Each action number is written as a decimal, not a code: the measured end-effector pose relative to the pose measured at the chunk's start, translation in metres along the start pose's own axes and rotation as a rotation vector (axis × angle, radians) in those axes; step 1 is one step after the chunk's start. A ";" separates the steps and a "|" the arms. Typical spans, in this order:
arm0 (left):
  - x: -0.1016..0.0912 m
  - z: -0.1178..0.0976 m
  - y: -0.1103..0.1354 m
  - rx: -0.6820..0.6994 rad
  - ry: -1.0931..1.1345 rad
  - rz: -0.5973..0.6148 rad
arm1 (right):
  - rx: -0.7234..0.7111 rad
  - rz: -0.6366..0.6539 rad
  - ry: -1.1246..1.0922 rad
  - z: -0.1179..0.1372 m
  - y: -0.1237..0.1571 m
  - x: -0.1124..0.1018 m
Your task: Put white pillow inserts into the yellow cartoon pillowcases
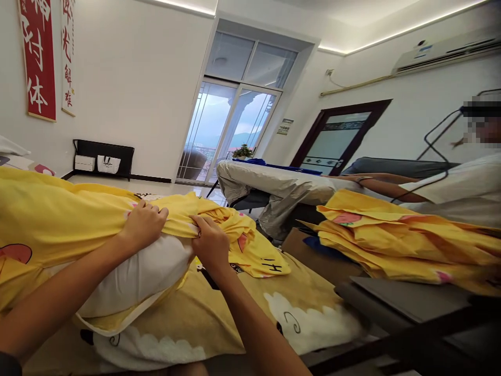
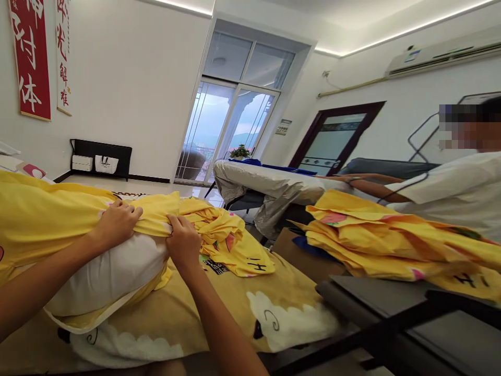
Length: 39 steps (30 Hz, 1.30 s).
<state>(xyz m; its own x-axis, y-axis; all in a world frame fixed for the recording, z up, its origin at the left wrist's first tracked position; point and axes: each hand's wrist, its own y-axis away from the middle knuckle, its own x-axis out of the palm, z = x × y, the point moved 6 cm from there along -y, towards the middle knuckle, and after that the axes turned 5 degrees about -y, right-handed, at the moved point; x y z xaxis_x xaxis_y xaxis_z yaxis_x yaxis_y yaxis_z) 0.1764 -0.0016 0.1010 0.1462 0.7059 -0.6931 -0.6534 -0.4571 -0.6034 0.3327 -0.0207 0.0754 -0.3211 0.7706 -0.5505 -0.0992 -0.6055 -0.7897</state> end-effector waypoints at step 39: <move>0.051 -0.046 0.014 0.215 0.337 -0.053 | 0.050 0.351 -0.210 -0.013 -0.075 0.033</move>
<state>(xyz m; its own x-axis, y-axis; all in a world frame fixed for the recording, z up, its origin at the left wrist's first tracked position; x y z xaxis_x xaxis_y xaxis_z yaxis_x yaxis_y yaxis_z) 0.2089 0.0032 0.0397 0.3963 0.4922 -0.7750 -0.7735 -0.2757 -0.5706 0.3422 0.0527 0.1130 -0.5283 0.4615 -0.7127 0.0069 -0.8370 -0.5471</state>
